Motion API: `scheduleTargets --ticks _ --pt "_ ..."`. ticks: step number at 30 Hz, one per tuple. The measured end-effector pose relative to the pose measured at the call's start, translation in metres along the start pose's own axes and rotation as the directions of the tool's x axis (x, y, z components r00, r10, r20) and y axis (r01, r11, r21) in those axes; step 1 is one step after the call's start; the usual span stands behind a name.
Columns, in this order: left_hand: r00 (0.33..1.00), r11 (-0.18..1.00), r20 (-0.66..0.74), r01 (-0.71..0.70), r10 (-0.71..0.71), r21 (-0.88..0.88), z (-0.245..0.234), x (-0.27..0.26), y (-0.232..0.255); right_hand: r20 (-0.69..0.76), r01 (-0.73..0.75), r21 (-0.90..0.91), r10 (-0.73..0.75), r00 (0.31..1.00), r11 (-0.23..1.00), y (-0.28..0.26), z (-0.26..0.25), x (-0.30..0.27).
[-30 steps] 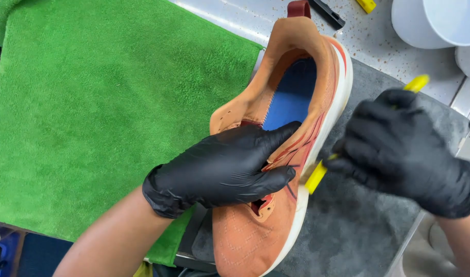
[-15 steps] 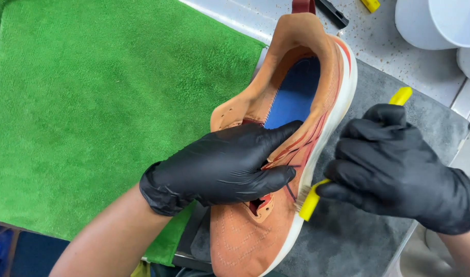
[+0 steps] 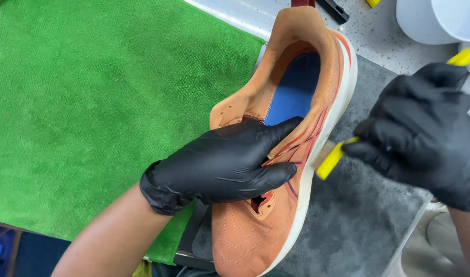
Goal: The person scrubs the white midsole of an orange sneaker using a small yellow brush. They rotate the shoe to access different sections of the sole and continue scrubbing along the edges and sides.
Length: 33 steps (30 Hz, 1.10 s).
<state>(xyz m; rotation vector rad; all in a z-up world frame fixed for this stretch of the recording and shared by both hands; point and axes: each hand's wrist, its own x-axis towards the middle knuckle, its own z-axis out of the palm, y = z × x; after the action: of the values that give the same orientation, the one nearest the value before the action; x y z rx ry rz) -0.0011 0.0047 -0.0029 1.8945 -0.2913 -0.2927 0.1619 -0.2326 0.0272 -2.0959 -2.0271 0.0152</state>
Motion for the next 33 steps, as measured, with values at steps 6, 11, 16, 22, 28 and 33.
scheduleTargets --ticks 6,11,16,22,28,33 --pt "1.000 1.000 0.001 0.009 -0.009 0.001 0.000 0.001 0.001 -0.025 -0.027 -0.115 0.024 0.999 0.993 0.011 0.004 -0.005" --pt "0.999 0.998 -0.001 0.050 -0.050 -0.029 -0.002 0.002 0.003 -0.082 -0.015 -0.086 0.008 0.997 0.996 0.008 0.007 -0.017" --pt "0.999 0.992 -0.012 0.044 -0.046 -0.121 -0.002 0.003 0.004 -0.011 0.108 -0.069 -0.109 0.994 0.992 -0.012 0.014 -0.015" --pt "0.980 0.973 0.024 0.201 -0.199 -0.113 -0.004 0.006 0.008 -0.088 0.106 -0.094 -0.114 0.990 0.990 -0.013 0.015 -0.005" --pt "0.987 0.971 0.015 0.163 -0.163 -0.174 -0.003 0.004 0.006 -0.099 -0.044 -0.211 0.023 0.995 0.977 -0.002 0.016 -0.017" --pt "0.991 0.979 0.012 0.132 -0.132 -0.156 -0.004 0.005 0.010 -0.016 0.015 -0.063 -0.017 1.000 0.998 -0.008 0.015 -0.022"
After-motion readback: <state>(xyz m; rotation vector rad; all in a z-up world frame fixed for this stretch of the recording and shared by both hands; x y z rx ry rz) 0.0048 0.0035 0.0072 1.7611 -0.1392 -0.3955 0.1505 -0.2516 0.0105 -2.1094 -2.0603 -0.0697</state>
